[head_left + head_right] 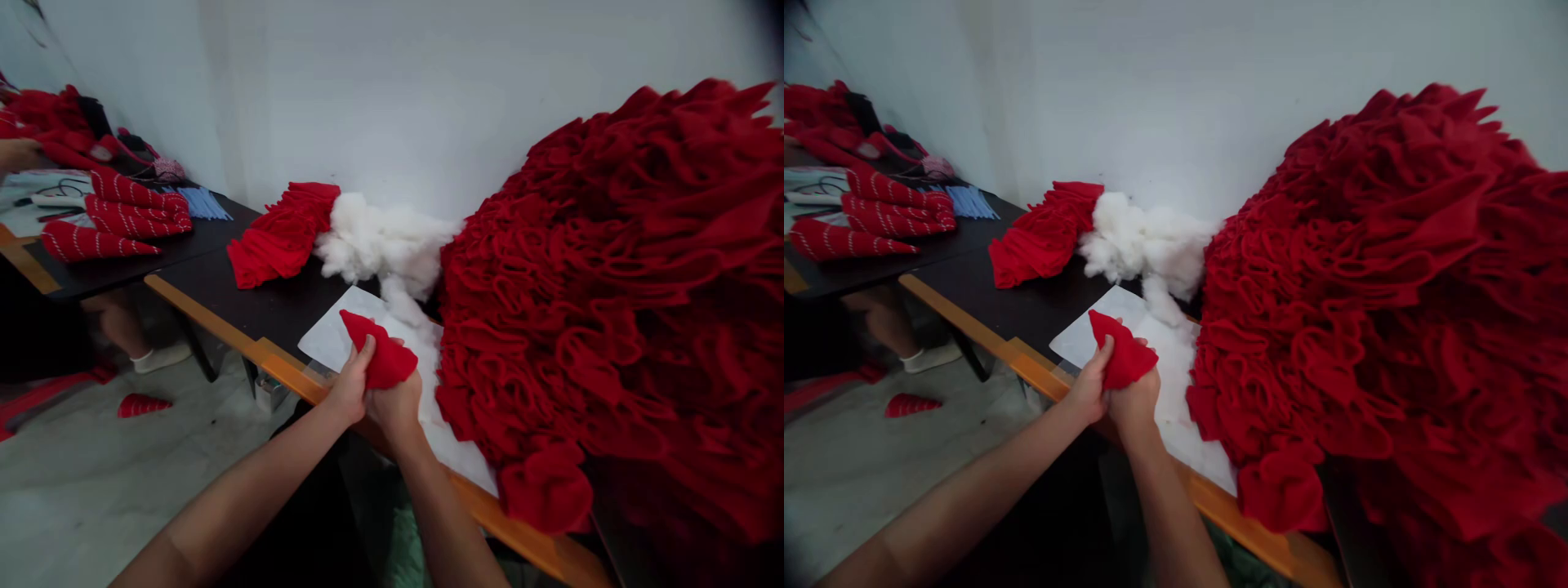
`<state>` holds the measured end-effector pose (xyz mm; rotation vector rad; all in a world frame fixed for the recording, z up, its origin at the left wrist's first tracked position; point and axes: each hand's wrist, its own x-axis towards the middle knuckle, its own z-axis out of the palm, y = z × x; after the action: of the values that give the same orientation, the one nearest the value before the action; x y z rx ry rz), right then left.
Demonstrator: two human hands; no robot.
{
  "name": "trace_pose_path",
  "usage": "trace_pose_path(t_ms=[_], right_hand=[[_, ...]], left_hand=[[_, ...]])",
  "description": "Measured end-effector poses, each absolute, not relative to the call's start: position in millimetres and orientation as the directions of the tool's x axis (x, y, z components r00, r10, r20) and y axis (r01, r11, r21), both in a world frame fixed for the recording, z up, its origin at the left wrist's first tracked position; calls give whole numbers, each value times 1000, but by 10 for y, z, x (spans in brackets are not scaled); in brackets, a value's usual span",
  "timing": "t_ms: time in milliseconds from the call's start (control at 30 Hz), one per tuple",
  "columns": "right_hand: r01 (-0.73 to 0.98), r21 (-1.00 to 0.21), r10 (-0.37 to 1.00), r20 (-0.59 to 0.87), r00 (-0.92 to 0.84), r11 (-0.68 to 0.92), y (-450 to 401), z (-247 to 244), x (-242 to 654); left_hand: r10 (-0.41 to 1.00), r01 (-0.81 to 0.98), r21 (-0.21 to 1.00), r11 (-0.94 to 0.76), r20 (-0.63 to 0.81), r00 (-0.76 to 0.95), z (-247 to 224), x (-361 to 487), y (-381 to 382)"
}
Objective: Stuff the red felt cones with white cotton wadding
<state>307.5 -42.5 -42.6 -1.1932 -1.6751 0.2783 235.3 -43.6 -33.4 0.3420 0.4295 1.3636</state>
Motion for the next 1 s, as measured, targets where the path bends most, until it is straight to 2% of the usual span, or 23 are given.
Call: trace_pose_path(t_ms=[100,167,233,367,533,600,667,767,900,967,1000], right_hand=[[589,-542,774,582,-252,599,-471,-407,3155],[590,-515,765,560,-318,622,-583,-444,3231],[636,-490,772,566,-288,596,-716,-534,3282],[662,-479,761,610,-222,577,-831,-701,3288],[529,-709,839,544,-10,467,-673,-557,3271],[544,-717,839,543,43,436,-607,-500,3254],[607,-665,825,565,29,434,-580,-487,3235],[670,-576,818,570,-82,468,-636,-504,3240],[692,-495,820,513,-254,525,-759,-542,3274],[766,-438,835,500,-229,471,-740,-589,3229],[830,-397,853,495,-165,392,-704,-618,3182]], left_hand=[[983,-853,498,155,-160,86,-370,2279,-378],[981,-860,497,114,-196,17,-371,2207,-318],[977,-872,480,96,-211,-8,-354,2153,-268],[972,-887,436,151,-228,53,-343,2149,-252],[981,-851,498,167,-167,94,-383,2243,-370],[982,-843,507,180,-136,128,-377,2282,-436],[978,-837,505,209,-105,181,-360,2300,-483],[961,-822,498,277,-126,247,-341,2248,-475],[962,-810,518,274,-135,239,-340,2135,-417],[960,-809,524,267,-67,273,-343,2145,-443],[955,-810,522,268,-35,293,-344,2168,-471]])
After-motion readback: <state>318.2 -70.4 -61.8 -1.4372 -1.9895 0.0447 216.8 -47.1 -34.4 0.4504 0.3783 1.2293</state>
